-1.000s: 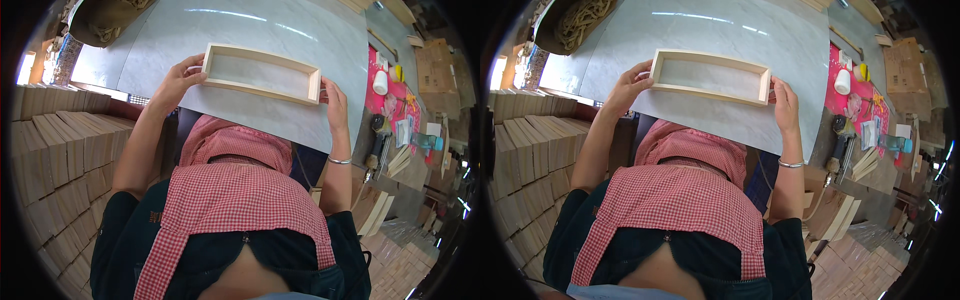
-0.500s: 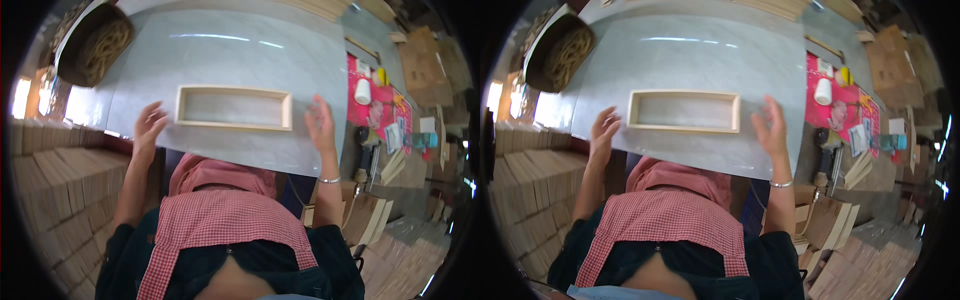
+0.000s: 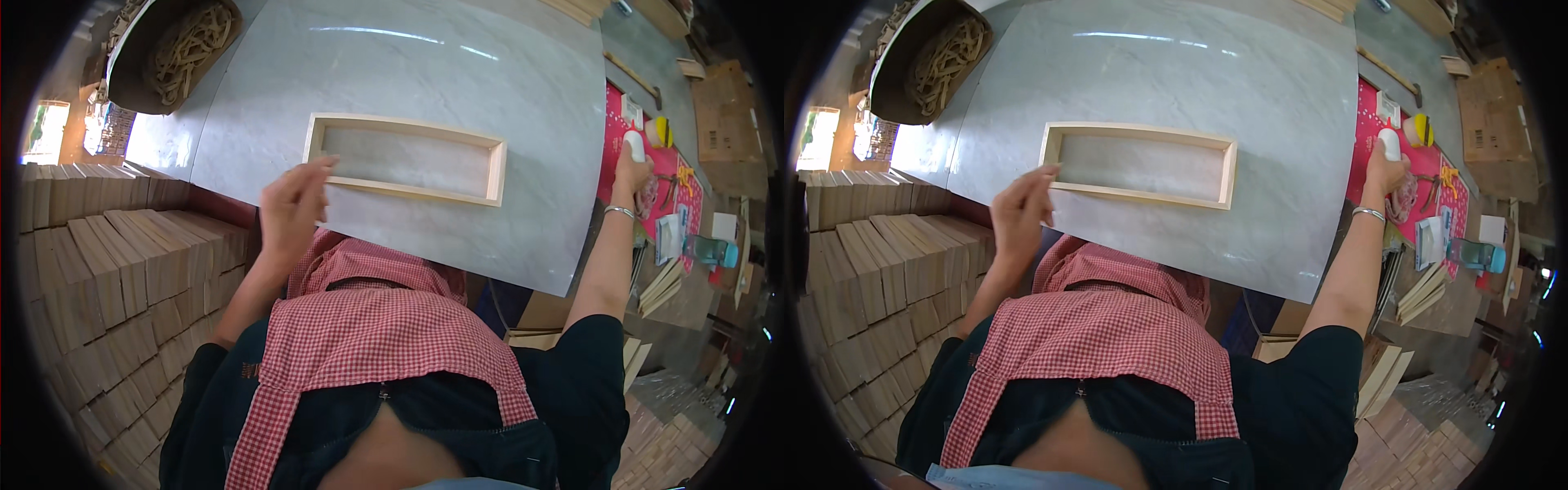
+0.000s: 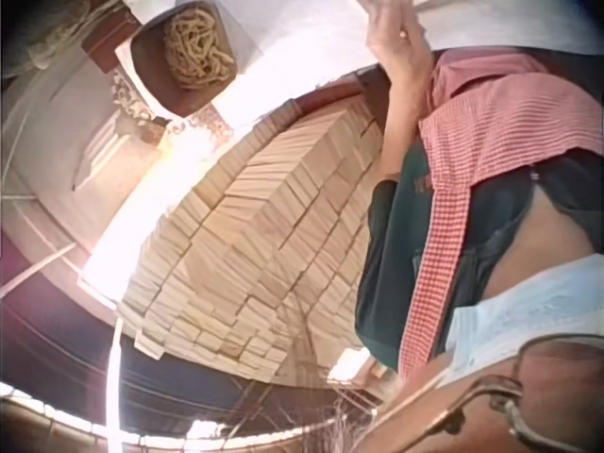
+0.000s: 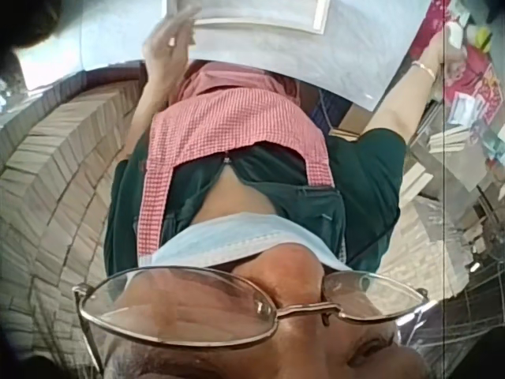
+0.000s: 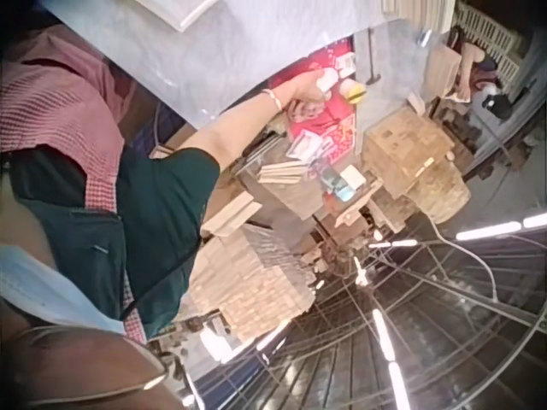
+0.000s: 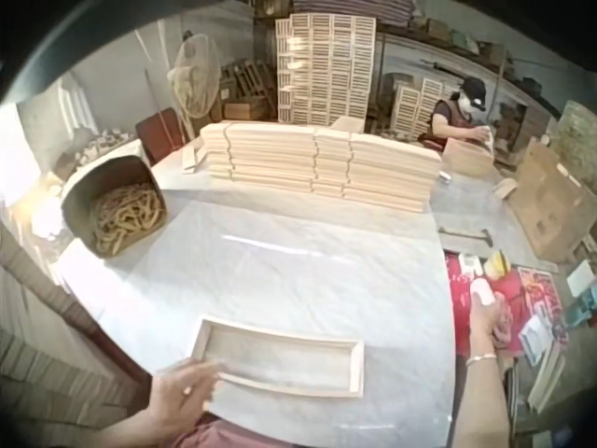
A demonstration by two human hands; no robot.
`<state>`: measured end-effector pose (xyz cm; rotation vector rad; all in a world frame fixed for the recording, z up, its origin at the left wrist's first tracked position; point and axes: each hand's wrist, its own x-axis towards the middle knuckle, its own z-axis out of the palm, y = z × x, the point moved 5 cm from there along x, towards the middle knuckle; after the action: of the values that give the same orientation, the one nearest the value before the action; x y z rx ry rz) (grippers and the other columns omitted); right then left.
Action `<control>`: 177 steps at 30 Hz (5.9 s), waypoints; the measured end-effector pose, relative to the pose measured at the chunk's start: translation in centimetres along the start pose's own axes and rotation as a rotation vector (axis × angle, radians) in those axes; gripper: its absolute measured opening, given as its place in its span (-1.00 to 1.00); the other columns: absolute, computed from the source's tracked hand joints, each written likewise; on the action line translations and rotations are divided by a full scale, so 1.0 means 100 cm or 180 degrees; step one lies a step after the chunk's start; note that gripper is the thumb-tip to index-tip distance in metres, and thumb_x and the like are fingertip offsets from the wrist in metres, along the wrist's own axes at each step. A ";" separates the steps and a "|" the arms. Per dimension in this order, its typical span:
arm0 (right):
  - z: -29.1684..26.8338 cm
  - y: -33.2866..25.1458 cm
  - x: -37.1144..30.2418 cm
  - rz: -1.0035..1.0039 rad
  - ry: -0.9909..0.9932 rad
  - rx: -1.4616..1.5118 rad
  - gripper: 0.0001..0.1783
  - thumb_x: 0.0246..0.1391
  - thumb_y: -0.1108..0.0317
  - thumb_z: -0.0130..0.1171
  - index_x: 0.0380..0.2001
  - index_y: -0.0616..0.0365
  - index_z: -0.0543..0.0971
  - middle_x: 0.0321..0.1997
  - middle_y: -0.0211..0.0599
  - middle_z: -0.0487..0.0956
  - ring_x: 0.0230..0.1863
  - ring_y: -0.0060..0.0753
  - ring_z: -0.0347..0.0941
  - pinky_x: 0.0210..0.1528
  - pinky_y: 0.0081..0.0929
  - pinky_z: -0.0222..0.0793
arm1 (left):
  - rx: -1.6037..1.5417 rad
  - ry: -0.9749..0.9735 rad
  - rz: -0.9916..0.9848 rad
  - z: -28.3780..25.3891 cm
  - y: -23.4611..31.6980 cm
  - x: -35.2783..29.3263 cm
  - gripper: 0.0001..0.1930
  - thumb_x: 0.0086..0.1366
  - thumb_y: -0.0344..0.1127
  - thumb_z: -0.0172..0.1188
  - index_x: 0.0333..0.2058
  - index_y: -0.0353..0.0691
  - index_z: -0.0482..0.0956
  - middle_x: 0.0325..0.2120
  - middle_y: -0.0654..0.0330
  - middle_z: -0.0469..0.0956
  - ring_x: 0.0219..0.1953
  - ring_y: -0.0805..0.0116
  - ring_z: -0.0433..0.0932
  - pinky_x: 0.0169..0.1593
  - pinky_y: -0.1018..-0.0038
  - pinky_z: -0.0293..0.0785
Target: The worker is assembling small wooden boxes by applying glue to the joints and securing them with a pneumatic nail gun and a hammer.
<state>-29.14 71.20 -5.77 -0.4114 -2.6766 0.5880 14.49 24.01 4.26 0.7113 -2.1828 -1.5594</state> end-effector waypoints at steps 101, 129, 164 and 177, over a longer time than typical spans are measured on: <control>-0.115 -0.173 -0.256 -0.2185 -0.0168 0.1995 -0.38 0.08 0.14 0.42 0.09 0.20 0.41 -0.01 -0.05 0.55 -0.12 -0.10 0.54 -0.09 -0.25 0.52 | 0.2403 -0.0541 0.2346 0.080 -0.063 -0.027 -0.43 0.34 0.01 0.16 0.20 -0.24 0.48 0.51 0.01 0.01 0.57 0.03 -0.11 0.53 0.00 -0.19; -0.168 -0.117 -0.283 -0.1386 -0.0528 0.2024 -0.45 0.08 0.22 0.38 0.07 0.20 0.45 -0.01 -0.07 0.54 -0.12 -0.14 0.52 -0.04 -0.25 0.50 | 0.2398 -0.0409 0.2314 0.076 -0.064 -0.029 -0.47 0.37 0.00 0.12 0.16 -0.24 0.50 0.52 0.01 -0.02 0.57 0.05 -0.14 0.53 0.02 -0.18; -0.142 -0.166 -0.319 -0.1797 -0.0919 0.2291 -0.48 0.13 0.24 0.36 0.08 0.23 0.44 -0.02 -0.08 0.53 -0.18 -0.18 0.55 -0.49 -0.52 0.56 | 0.2396 -0.0367 0.2288 0.080 -0.069 -0.027 -0.49 0.30 -0.01 0.21 0.12 -0.18 0.53 0.25 0.05 0.34 0.35 0.10 0.27 0.46 0.14 0.09; -0.165 -0.113 -0.283 -0.1673 -0.0408 0.1919 -0.49 0.14 0.25 0.36 0.07 0.23 0.45 -0.02 -0.10 0.53 -0.24 -0.23 0.52 -0.46 -0.49 0.56 | 0.2397 -0.0402 0.2295 0.079 -0.059 -0.028 -0.53 0.30 -0.05 0.20 0.07 -0.22 0.53 0.25 0.04 0.33 0.33 0.09 0.28 0.45 0.13 0.08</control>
<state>0.58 57.02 5.11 0.4892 -2.3966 1.2040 13.45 30.18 -3.86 -0.0444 -2.6837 -0.4240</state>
